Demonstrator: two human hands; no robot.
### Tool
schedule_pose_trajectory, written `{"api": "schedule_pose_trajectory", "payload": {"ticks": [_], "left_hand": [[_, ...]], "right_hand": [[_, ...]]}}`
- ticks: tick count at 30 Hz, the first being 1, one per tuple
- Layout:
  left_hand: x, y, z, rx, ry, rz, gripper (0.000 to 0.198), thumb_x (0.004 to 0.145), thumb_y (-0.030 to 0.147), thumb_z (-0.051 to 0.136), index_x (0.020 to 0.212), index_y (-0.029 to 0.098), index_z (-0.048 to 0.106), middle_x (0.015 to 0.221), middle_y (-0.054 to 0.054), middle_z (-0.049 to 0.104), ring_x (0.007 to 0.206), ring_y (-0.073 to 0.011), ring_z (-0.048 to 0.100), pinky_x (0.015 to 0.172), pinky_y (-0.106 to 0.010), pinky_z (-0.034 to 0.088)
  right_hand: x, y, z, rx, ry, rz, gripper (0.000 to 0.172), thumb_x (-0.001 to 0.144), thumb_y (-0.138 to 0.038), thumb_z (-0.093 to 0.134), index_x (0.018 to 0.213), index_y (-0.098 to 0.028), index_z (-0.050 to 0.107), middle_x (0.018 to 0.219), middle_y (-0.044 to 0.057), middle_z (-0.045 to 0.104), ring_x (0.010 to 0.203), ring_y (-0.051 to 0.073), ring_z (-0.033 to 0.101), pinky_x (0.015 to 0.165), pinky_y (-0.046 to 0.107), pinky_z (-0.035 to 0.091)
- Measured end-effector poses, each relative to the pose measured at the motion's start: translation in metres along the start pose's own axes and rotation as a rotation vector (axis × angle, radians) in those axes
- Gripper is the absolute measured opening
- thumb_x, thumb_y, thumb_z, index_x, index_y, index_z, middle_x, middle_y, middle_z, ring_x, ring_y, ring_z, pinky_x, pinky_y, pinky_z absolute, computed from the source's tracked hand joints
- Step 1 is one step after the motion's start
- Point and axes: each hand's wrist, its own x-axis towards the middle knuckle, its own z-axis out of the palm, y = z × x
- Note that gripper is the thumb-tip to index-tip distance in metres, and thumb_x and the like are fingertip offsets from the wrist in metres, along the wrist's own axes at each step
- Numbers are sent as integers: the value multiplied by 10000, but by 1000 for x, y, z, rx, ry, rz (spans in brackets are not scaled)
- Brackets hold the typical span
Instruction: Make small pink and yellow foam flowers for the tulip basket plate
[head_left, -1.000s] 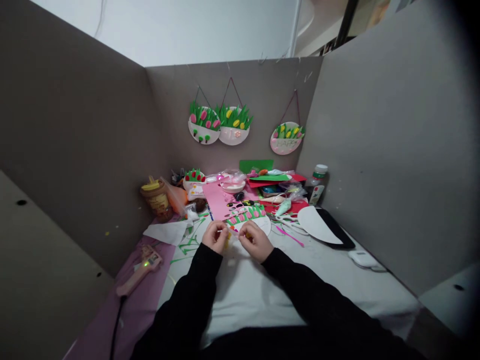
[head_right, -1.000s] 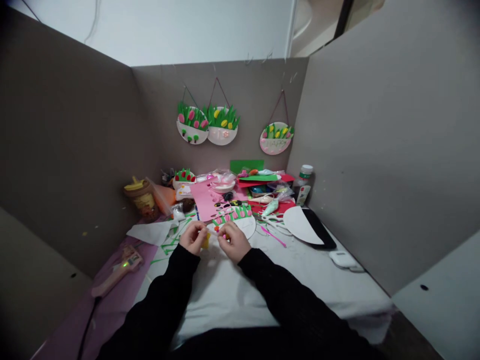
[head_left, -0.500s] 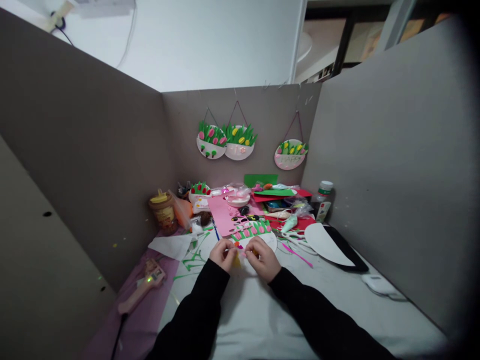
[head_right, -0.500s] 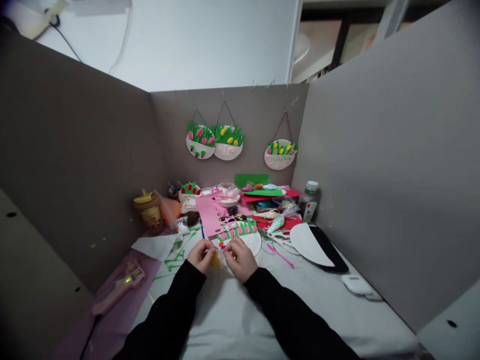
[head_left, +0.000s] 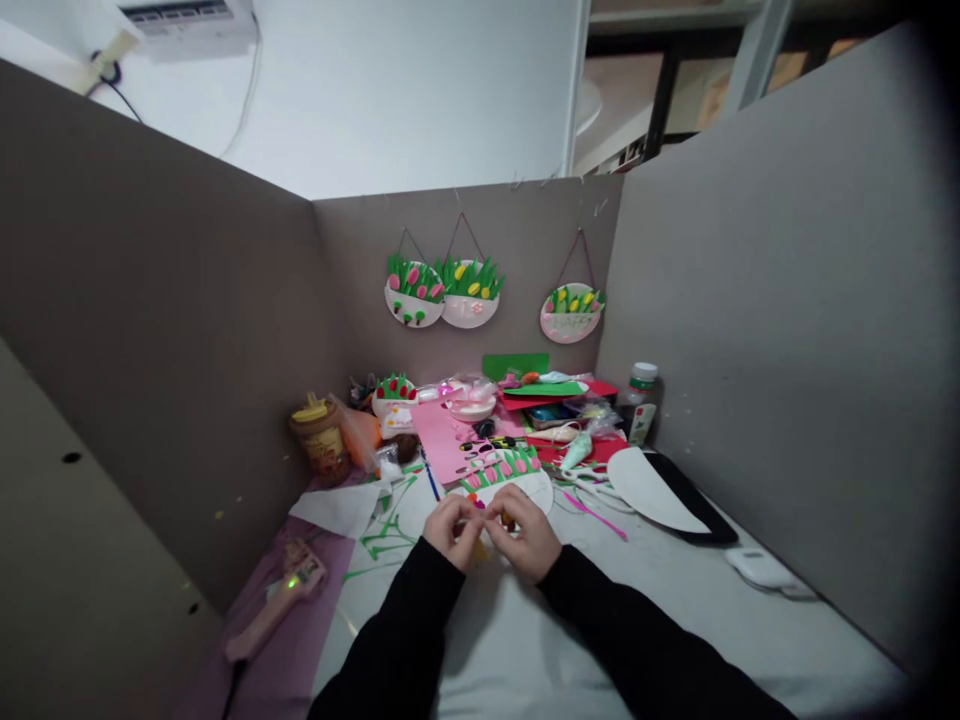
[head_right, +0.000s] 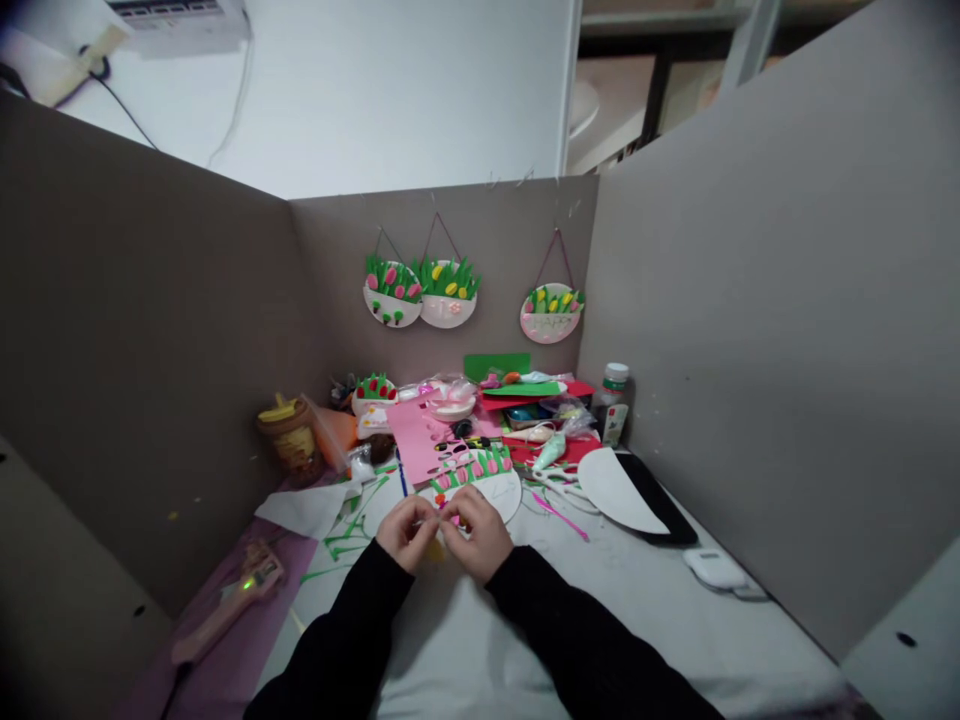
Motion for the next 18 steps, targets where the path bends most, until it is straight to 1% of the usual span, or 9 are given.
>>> {"api": "schedule_pose_trajectory", "payload": {"ticks": [2, 4, 6, 9, 11, 13, 15, 18], "left_hand": [[1, 1, -1, -24, 3, -16, 165, 742, 271, 531, 627, 154, 540, 659, -35, 535, 622, -129, 511, 522, -228, 408], [3, 2, -4, -43, 32, -59, 160, 740, 286, 539, 656, 151, 564, 677, -39, 550, 636, -133, 527, 522, -227, 417], [4, 4, -7, -18, 66, -79, 171, 738, 294, 548, 647, 151, 573, 664, -35, 555, 618, -128, 527, 515, -224, 412], [5, 7, -11, 45, 69, -8, 187, 730, 292, 567, 601, 157, 583, 620, -21, 557, 573, -114, 515, 530, -229, 411], [5, 10, -10, 28, 48, 37, 170, 735, 280, 560, 622, 161, 605, 639, -28, 580, 586, -118, 533, 549, -236, 426], [4, 11, -8, -7, 30, 46, 158, 744, 267, 544, 648, 163, 614, 672, -42, 605, 636, -135, 566, 589, -253, 450], [3, 12, -7, -19, 16, 51, 166, 749, 263, 532, 634, 165, 601, 679, -49, 614, 682, -154, 587, 643, -279, 466], [4, 12, -9, 2, 19, 77, 178, 752, 264, 524, 608, 171, 576, 666, -47, 613, 687, -164, 591, 667, -298, 466]], "right_hand": [[0, 0, -1, -1, 20, -8, 75, 755, -127, 497, 711, -185, 516, 736, 13, 479, 671, 132, 472, 560, 238, 383], [1, 1, -1, -1, 58, 8, 82, 760, -136, 496, 698, -186, 510, 729, 12, 474, 674, 134, 472, 561, 239, 387], [2, 3, -2, 4, 93, 34, 80, 762, -145, 502, 696, -186, 516, 733, 13, 476, 663, 130, 471, 547, 235, 389], [2, 2, -2, 1, 85, 24, 52, 762, -159, 519, 727, -185, 549, 750, 17, 498, 653, 125, 473, 541, 231, 394], [2, 1, -3, -10, 68, -3, 58, 760, -158, 521, 724, -185, 558, 742, 16, 502, 656, 127, 475, 559, 238, 400], [2, -2, -2, -19, 65, -26, 85, 759, -149, 515, 691, -185, 551, 720, 13, 494, 655, 129, 474, 577, 247, 405], [1, -3, -2, -21, 59, -42, 97, 759, -148, 514, 678, -188, 552, 711, 13, 491, 656, 132, 477, 583, 252, 409], [1, -4, -1, -25, 60, -31, 68, 764, -166, 527, 719, -192, 573, 730, 17, 506, 654, 133, 480, 586, 256, 413]]}}
